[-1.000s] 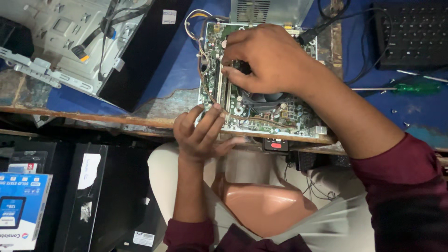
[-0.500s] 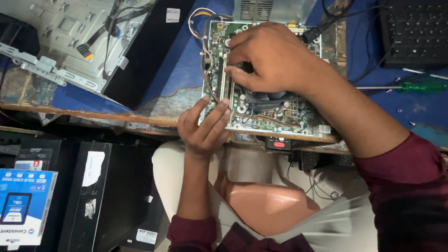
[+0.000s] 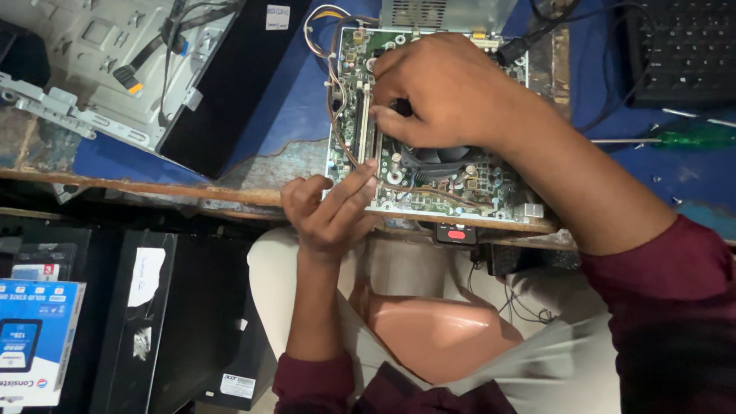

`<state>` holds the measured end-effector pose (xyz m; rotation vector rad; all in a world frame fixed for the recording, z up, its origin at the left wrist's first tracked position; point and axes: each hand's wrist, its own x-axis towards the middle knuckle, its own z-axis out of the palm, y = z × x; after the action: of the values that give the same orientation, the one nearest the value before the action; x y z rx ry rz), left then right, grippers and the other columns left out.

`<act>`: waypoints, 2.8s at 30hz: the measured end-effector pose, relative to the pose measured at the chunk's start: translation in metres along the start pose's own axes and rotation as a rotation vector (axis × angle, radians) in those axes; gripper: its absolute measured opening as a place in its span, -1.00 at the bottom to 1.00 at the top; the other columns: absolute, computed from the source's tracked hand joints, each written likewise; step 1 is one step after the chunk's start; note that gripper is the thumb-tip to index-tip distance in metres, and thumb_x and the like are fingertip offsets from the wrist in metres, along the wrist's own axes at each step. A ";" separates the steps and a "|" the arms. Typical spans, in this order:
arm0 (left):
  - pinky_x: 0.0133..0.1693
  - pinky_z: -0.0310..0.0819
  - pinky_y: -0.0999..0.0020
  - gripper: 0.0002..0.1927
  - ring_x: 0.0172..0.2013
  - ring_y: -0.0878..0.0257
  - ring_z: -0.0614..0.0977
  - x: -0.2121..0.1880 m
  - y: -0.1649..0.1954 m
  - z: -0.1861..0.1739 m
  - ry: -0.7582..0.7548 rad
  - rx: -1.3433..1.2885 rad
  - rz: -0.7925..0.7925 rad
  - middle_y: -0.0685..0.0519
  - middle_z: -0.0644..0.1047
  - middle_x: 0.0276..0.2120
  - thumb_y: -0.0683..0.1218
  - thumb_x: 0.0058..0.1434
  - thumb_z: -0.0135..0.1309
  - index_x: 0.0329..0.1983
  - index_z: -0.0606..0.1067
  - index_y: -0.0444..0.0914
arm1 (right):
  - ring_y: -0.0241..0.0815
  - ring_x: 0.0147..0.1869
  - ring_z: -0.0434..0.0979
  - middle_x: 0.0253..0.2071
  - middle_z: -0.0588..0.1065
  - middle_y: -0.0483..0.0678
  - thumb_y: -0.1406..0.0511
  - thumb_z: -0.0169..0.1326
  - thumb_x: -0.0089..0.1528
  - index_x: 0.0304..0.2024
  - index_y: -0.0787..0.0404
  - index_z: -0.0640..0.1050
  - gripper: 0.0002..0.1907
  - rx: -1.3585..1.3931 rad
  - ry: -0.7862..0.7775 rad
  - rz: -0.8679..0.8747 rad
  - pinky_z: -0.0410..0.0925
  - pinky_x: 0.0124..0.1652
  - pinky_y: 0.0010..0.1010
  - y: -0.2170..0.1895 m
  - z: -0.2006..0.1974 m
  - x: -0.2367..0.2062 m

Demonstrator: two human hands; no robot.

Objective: The person works on a desktop motherboard placed on a wooden workbench, using a screwdriver to tighten screws and connect cables. They handle the power supply unit and motherboard, adjusting components and securing connections throughout the clip.

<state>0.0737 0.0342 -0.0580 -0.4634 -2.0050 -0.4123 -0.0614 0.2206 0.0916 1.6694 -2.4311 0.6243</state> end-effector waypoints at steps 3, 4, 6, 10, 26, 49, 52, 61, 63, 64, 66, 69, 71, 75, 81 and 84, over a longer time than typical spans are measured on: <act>-0.05 0.22 0.26 -0.74 -0.20 0.23 0.36 0.001 0.001 -0.001 0.003 0.031 -0.005 0.39 0.64 0.01 0.12 0.14 0.31 -0.18 0.63 -0.04 | 0.11 -0.27 0.55 -0.36 0.53 0.00 0.18 0.09 0.15 -0.38 0.23 0.64 -0.75 -0.013 -0.035 0.037 0.40 -0.27 -0.08 0.000 0.002 0.000; -0.05 0.22 0.27 -0.77 -0.21 0.24 0.35 0.002 0.002 -0.001 0.007 0.046 -0.004 0.41 0.64 0.00 0.11 0.14 0.32 -0.19 0.63 -0.02 | 0.11 -0.28 0.55 -0.36 0.52 0.01 0.19 0.09 0.16 -0.38 0.24 0.64 -0.75 0.009 -0.039 0.042 0.39 -0.28 -0.09 0.000 0.002 0.000; -0.05 0.23 0.26 -0.76 -0.21 0.24 0.35 0.003 0.002 -0.002 -0.004 0.037 -0.013 0.39 0.63 0.01 0.11 0.13 0.31 -0.19 0.62 -0.03 | 0.11 -0.30 0.55 -0.38 0.52 0.04 0.19 0.09 0.17 -0.39 0.27 0.63 -0.74 0.043 -0.040 0.051 0.38 -0.30 -0.10 0.004 0.000 0.001; -0.08 0.27 0.26 -0.76 -0.17 0.21 0.39 0.005 0.001 -0.004 -0.025 -0.001 -0.015 0.38 0.63 0.01 0.06 0.08 0.27 -0.19 0.63 -0.05 | 0.01 -0.23 0.61 -0.32 0.57 0.05 0.19 0.05 0.31 -0.30 0.29 0.62 -0.71 0.194 -0.060 0.009 0.43 -0.20 -0.20 0.022 -0.009 0.000; -0.01 0.30 0.20 -0.53 0.11 0.12 0.49 0.010 0.006 -0.002 -0.055 -0.022 -0.060 0.30 0.56 0.17 0.05 0.08 0.32 0.05 0.47 -0.07 | -0.27 -0.14 0.61 -0.22 0.65 -0.05 0.09 0.17 0.33 -0.07 0.18 0.69 -0.68 0.380 -0.034 0.409 0.42 -0.11 -0.41 0.047 0.020 -0.001; 0.05 0.30 0.20 -0.49 0.13 0.14 0.53 0.028 0.019 -0.007 -0.194 0.069 -0.189 0.28 0.57 0.19 -0.12 -0.01 0.24 0.08 0.53 -0.07 | 0.03 -0.12 0.58 -0.21 0.54 0.06 0.18 0.13 0.36 -0.10 0.25 0.67 -0.73 0.224 0.052 0.122 0.40 -0.12 -0.21 0.047 0.016 -0.006; 0.05 0.28 0.21 -0.55 0.14 0.14 0.51 0.030 0.021 -0.006 -0.161 0.076 -0.184 0.28 0.55 0.19 -0.08 0.09 0.27 0.09 0.53 -0.08 | 0.12 -0.12 0.59 -0.16 0.57 0.07 0.18 0.08 0.38 -0.19 0.27 0.67 -0.71 0.063 0.061 0.041 0.40 -0.15 -0.13 0.037 0.008 -0.007; 0.11 0.26 0.19 -0.58 0.19 0.14 0.49 0.032 0.022 -0.007 -0.178 0.069 -0.197 0.28 0.56 0.19 -0.06 0.10 0.31 0.05 0.54 -0.10 | 0.11 -0.10 0.60 -0.12 0.60 0.00 0.01 0.03 0.40 -0.27 0.22 0.69 -0.54 -0.116 0.004 -0.043 0.39 -0.13 -0.07 0.013 -0.006 -0.003; 0.10 0.26 0.18 -0.58 0.19 0.13 0.48 0.031 0.022 -0.007 -0.192 0.069 -0.200 0.26 0.57 0.16 -0.06 0.06 0.30 0.02 0.55 -0.10 | 0.10 -0.15 0.60 -0.17 0.60 -0.01 -0.05 0.03 0.35 -0.31 0.22 0.69 -0.49 -0.112 -0.033 0.000 0.38 -0.17 -0.07 0.005 -0.005 -0.003; 0.10 0.26 0.18 -0.58 0.19 0.12 0.48 0.031 0.021 -0.007 -0.197 0.071 -0.201 0.25 0.58 0.14 -0.06 0.04 0.30 0.01 0.55 -0.10 | 0.09 -0.16 0.60 -0.21 0.58 -0.01 -0.08 0.04 0.33 -0.34 0.23 0.68 -0.46 -0.182 -0.027 -0.003 0.37 -0.17 -0.07 0.001 -0.004 -0.003; 0.09 0.27 0.17 -0.58 0.16 0.12 0.49 0.030 0.021 -0.006 -0.193 0.073 -0.205 0.26 0.59 0.12 -0.05 0.02 0.31 -0.01 0.55 -0.10 | 0.07 -0.17 0.60 -0.31 0.55 0.00 -0.16 0.06 0.30 -0.39 0.25 0.67 -0.39 -0.312 -0.015 -0.008 0.36 -0.16 -0.07 -0.006 -0.001 -0.001; 0.06 0.28 0.13 -0.55 0.10 0.10 0.48 0.027 0.019 -0.005 -0.194 0.067 -0.192 0.25 0.60 0.07 -0.01 -0.02 0.29 -0.01 0.57 -0.11 | 0.07 -0.20 0.58 -0.33 0.54 -0.03 -0.20 0.05 0.29 -0.41 0.22 0.66 -0.35 -0.327 0.003 0.003 0.34 -0.17 -0.06 -0.010 0.000 0.002; 0.03 0.28 0.10 -0.54 0.06 0.08 0.48 0.025 0.016 -0.004 -0.186 0.078 -0.170 0.23 0.59 0.03 0.05 -0.02 0.27 -0.02 0.59 -0.13 | 0.07 -0.24 0.58 -0.35 0.54 -0.02 -0.23 0.03 0.26 -0.47 0.22 0.65 -0.31 -0.350 0.009 0.008 0.34 -0.18 -0.04 -0.013 0.002 0.003; -0.02 0.27 0.07 -0.53 0.03 0.07 0.46 0.022 0.012 -0.001 -0.165 0.133 -0.122 0.20 0.59 -0.02 0.14 0.01 0.21 -0.04 0.61 -0.14 | 0.06 -0.31 0.57 -0.39 0.53 0.00 -0.28 0.00 0.26 -0.57 0.26 0.61 -0.22 -0.421 -0.020 0.027 0.34 -0.19 -0.04 -0.016 0.006 0.003; 0.00 0.25 0.12 -0.58 0.02 0.11 0.46 0.027 0.014 -0.003 -0.208 0.121 -0.132 0.24 0.60 0.05 0.12 0.05 0.28 -0.05 0.58 -0.11 | 0.16 -0.33 0.55 -0.41 0.52 0.03 -0.27 -0.01 0.30 -0.51 0.26 0.64 -0.24 -0.311 -0.068 0.093 0.35 -0.25 -0.02 -0.008 0.003 0.009; 0.09 0.26 0.17 -0.52 0.09 0.13 0.47 0.033 0.016 -0.009 -0.234 0.066 -0.148 0.27 0.57 0.16 0.03 0.03 0.32 0.04 0.55 -0.11 | 0.21 -0.25 0.56 -0.35 0.53 0.07 -0.14 -0.03 0.37 -0.34 0.24 0.68 -0.38 -0.150 -0.048 0.090 0.37 -0.25 -0.03 -0.003 -0.004 0.004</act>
<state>0.0744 0.0481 -0.0235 -0.3351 -2.2812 -0.3967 -0.0606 0.2178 0.0973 1.5417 -2.5283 0.4053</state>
